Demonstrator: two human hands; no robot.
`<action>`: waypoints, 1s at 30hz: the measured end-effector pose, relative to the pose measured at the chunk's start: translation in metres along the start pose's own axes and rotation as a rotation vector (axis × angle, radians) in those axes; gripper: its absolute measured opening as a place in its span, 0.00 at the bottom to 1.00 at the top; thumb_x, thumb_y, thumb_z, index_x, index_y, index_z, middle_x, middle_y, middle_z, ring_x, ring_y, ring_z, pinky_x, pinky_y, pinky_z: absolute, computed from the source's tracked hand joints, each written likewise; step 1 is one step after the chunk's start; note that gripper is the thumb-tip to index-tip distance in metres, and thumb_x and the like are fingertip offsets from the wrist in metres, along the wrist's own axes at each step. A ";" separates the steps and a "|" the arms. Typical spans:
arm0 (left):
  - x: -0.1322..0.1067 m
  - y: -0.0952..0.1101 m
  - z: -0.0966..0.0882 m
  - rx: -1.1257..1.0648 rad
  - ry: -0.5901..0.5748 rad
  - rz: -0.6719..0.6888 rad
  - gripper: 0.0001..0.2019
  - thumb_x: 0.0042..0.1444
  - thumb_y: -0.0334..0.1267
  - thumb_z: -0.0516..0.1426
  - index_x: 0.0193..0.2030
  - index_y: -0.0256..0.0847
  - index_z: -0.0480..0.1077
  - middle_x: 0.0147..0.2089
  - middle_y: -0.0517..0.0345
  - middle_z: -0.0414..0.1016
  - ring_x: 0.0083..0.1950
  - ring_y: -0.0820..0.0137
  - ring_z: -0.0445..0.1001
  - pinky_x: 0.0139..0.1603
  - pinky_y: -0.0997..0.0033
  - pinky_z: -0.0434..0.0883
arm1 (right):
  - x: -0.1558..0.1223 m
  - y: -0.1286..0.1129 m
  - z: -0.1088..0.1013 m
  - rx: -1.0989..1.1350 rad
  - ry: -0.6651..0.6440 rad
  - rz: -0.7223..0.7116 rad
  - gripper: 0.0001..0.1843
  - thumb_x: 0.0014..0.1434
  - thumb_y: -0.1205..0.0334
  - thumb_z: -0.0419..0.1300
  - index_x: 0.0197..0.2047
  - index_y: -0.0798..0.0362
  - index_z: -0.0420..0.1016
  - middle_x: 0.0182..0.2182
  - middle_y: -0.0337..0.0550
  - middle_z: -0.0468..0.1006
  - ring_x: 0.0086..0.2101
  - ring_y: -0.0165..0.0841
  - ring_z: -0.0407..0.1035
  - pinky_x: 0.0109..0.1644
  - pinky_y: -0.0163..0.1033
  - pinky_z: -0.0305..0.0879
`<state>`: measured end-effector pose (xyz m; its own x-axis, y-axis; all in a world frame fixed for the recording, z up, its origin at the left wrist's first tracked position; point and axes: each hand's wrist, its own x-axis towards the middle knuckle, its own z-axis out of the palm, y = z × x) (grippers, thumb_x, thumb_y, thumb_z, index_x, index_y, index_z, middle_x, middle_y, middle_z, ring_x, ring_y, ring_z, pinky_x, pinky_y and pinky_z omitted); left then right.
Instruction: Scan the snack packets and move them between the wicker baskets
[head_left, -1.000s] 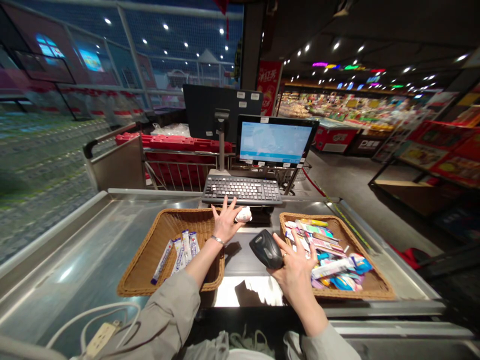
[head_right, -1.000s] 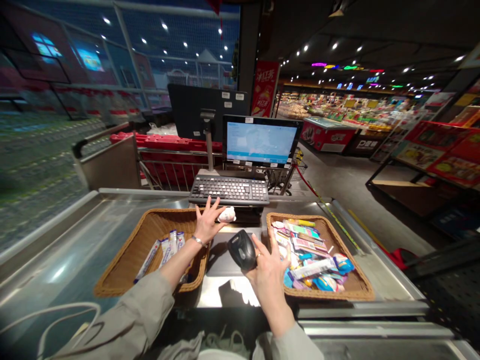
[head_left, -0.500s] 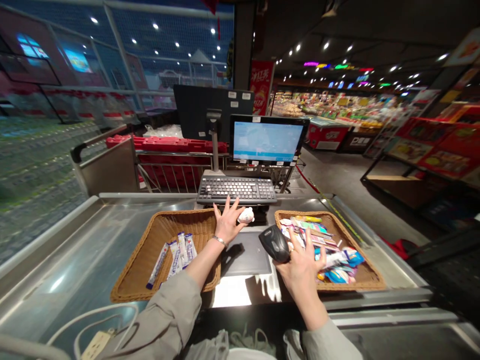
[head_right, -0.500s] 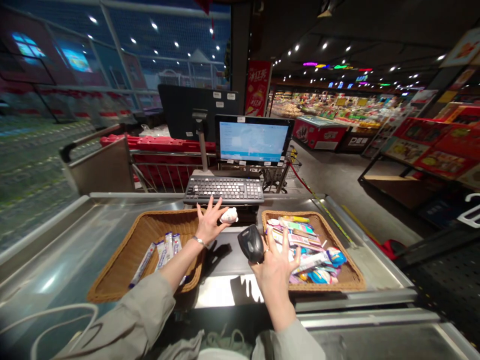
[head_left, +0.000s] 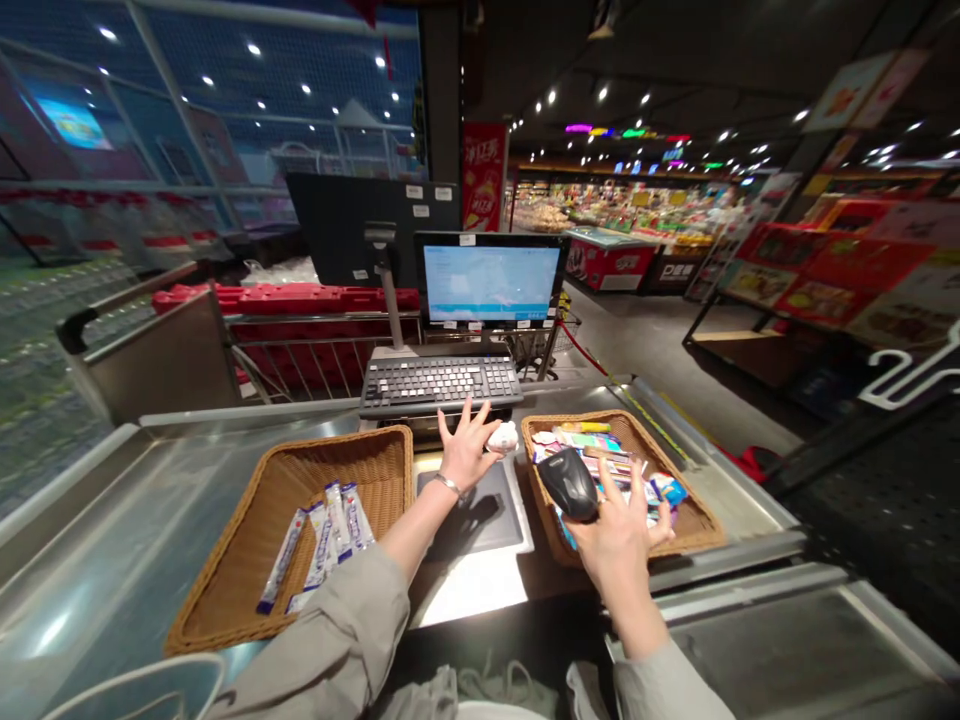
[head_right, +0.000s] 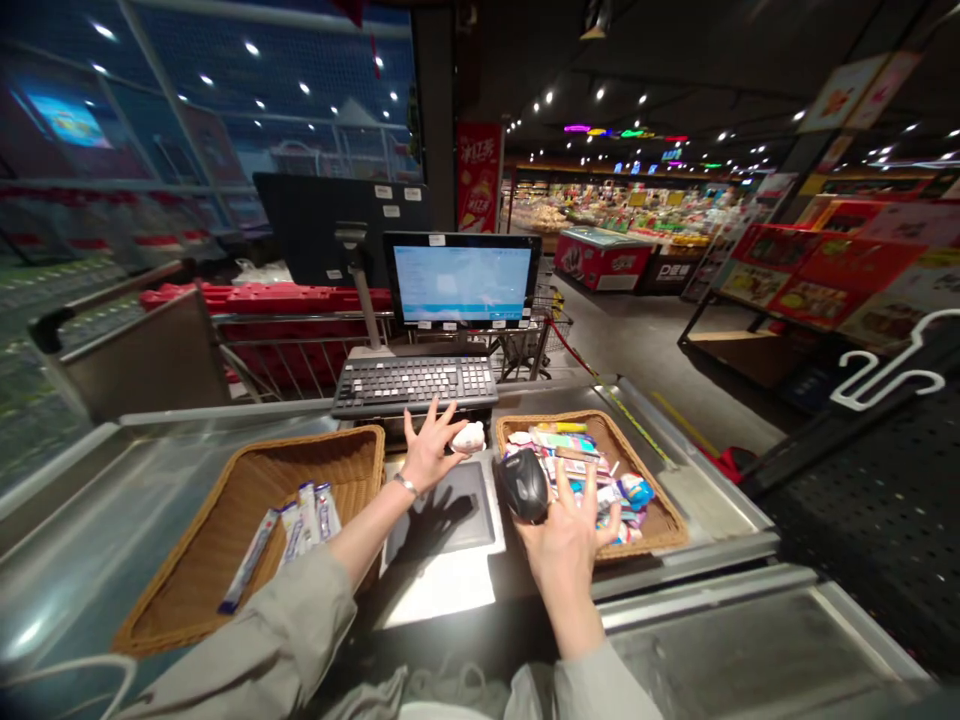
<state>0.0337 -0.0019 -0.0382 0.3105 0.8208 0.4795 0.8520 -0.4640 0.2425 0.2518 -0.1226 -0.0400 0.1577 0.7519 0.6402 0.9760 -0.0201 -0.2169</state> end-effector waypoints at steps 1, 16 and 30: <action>0.002 0.003 0.003 -0.005 -0.006 0.009 0.23 0.56 0.43 0.64 0.59 0.49 0.71 0.72 0.48 0.59 0.76 0.47 0.48 0.68 0.21 0.35 | 0.000 0.004 0.000 -0.004 0.014 0.009 0.14 0.58 0.53 0.58 0.42 0.49 0.80 0.56 0.53 0.76 0.66 0.55 0.50 0.62 0.68 0.39; 0.023 0.048 0.044 -0.075 -0.115 0.066 0.22 0.57 0.44 0.63 0.59 0.51 0.71 0.73 0.49 0.59 0.77 0.49 0.45 0.68 0.21 0.32 | -0.001 0.058 0.008 -0.016 0.073 0.141 0.17 0.57 0.48 0.57 0.40 0.49 0.79 0.56 0.52 0.76 0.65 0.54 0.52 0.62 0.68 0.38; 0.045 0.063 0.087 -0.040 -0.112 0.039 0.22 0.58 0.43 0.61 0.61 0.51 0.70 0.73 0.50 0.59 0.76 0.50 0.47 0.69 0.22 0.34 | 0.004 0.082 0.010 -0.017 0.065 0.229 0.17 0.56 0.49 0.55 0.41 0.48 0.79 0.53 0.50 0.78 0.65 0.50 0.53 0.63 0.66 0.38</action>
<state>0.1379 0.0347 -0.0743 0.3904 0.8328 0.3924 0.8215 -0.5076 0.2598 0.3313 -0.1145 -0.0623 0.3844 0.6821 0.6221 0.9158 -0.1967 -0.3502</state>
